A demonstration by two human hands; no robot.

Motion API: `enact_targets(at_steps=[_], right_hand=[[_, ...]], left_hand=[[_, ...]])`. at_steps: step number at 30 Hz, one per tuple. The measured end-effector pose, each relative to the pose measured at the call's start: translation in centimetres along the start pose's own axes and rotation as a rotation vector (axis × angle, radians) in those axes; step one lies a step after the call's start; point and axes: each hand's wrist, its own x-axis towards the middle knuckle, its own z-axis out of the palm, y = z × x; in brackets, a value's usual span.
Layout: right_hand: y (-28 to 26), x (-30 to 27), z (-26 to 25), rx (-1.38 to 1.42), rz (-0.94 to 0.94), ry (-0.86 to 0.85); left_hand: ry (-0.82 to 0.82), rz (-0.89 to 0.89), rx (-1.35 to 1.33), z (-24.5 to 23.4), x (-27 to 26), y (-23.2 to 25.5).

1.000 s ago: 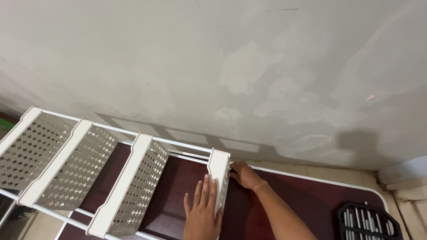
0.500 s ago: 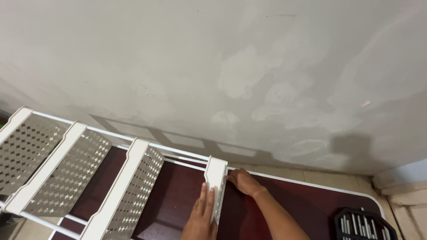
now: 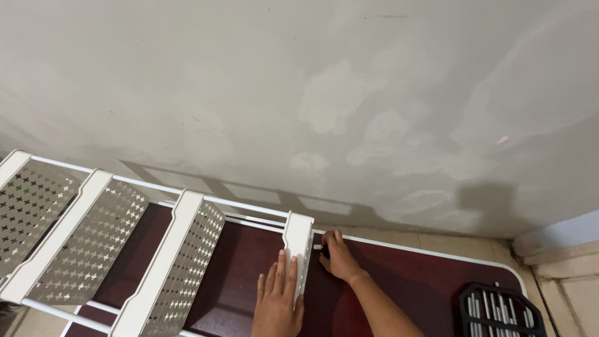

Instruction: The person assembles a white plastic dish rack with metal rods on a maroon table. They insert rods into the rack frame, adjust alignment, and secure the components by hand.

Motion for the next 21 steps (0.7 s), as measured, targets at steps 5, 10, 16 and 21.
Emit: enact_targets(at_steps=[5,10,16,21], right_hand=[[0.1,-2.5,0.6,0.102,-0.071,0.204],[-0.8,-5.4,0.2,0.058,0.017,0.254],[-0.9,-8.9,-0.4,-0.094,0.092,0.207],[0.5,-11.6,-0.5,-0.214,-0.013,0.248]], left_hand=[[0.041,-0.004,0.014,0.1,-0.8,0.7],[0.122,0.004,0.047,0.0,-1.1,1.5],[0.188,-0.011,0.092,0.0,-1.9,2.9],[0.198,0.061,0.072,0.3,-2.6,4.5]])
